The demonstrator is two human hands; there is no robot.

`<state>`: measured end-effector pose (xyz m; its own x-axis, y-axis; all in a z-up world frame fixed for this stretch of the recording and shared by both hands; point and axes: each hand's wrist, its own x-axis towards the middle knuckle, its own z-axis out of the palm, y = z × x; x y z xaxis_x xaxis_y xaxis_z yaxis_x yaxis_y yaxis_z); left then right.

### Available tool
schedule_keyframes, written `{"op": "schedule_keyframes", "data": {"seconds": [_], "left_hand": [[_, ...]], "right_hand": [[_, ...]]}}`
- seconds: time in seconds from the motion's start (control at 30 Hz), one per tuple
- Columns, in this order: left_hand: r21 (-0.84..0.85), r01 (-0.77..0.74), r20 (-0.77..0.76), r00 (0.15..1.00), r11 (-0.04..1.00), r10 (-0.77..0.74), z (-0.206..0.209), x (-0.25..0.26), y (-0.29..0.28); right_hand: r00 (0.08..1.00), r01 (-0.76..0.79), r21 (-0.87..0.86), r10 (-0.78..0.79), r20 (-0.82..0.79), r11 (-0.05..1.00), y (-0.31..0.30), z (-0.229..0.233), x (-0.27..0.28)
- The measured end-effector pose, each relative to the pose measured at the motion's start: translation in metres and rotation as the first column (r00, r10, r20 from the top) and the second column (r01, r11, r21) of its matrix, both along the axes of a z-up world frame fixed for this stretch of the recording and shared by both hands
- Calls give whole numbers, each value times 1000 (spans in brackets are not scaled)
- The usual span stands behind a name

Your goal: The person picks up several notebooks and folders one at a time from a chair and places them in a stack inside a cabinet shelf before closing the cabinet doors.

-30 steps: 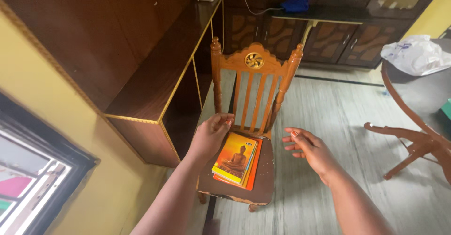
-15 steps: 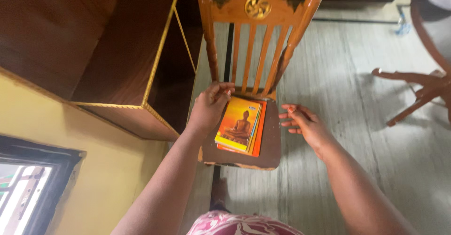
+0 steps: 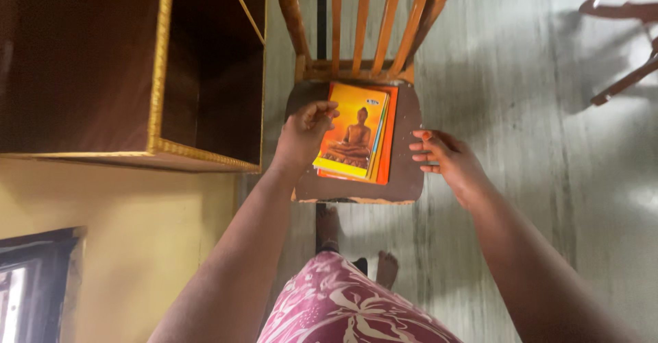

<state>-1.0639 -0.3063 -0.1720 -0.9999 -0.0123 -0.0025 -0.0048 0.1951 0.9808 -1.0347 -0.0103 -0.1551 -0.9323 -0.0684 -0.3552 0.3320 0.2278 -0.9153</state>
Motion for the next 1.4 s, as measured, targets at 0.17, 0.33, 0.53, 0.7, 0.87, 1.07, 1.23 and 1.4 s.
{"op": "schedule_keyframes", "data": {"seconds": [0.17, 0.33, 0.53, 0.7, 0.87, 1.07, 1.23, 1.4], "left_hand": [[95, 51, 77, 995, 994, -58, -71, -42, -4], [68, 39, 213, 976, 997, -52, -150, -64, -15], [-307, 31, 328, 942, 951, 75, -217, -73, -26], [-405, 7, 321, 937, 914, 135, -267, -85, -34], [-485, 83, 393, 910, 871, 132, -316, -97, -34], [-577, 193, 447, 888, 794, 109, -354, -102, -23], [-555, 182, 503, 850, 812, 154, -336, -96, -17], [-554, 82, 447, 869, 829, 212, -324, -92, -12]], "right_hand": [[995, 41, 27, -44, 88, 999, -5, -57, -21], [984, 72, 68, -82, 160, 995, -14, -108, -38], [975, 110, 27, -113, 192, 994, -22, -168, -54], [978, 93, -6, -91, 185, 996, -23, -225, -66], [967, 89, 11, -89, 237, 996, -27, -259, -73], [950, 82, 70, -100, 297, 994, -34, -284, -76], [947, 53, 84, -77, 311, 995, -37, -305, -75], [934, 12, 83, -40, 354, 996, -42, -317, -71]]}}
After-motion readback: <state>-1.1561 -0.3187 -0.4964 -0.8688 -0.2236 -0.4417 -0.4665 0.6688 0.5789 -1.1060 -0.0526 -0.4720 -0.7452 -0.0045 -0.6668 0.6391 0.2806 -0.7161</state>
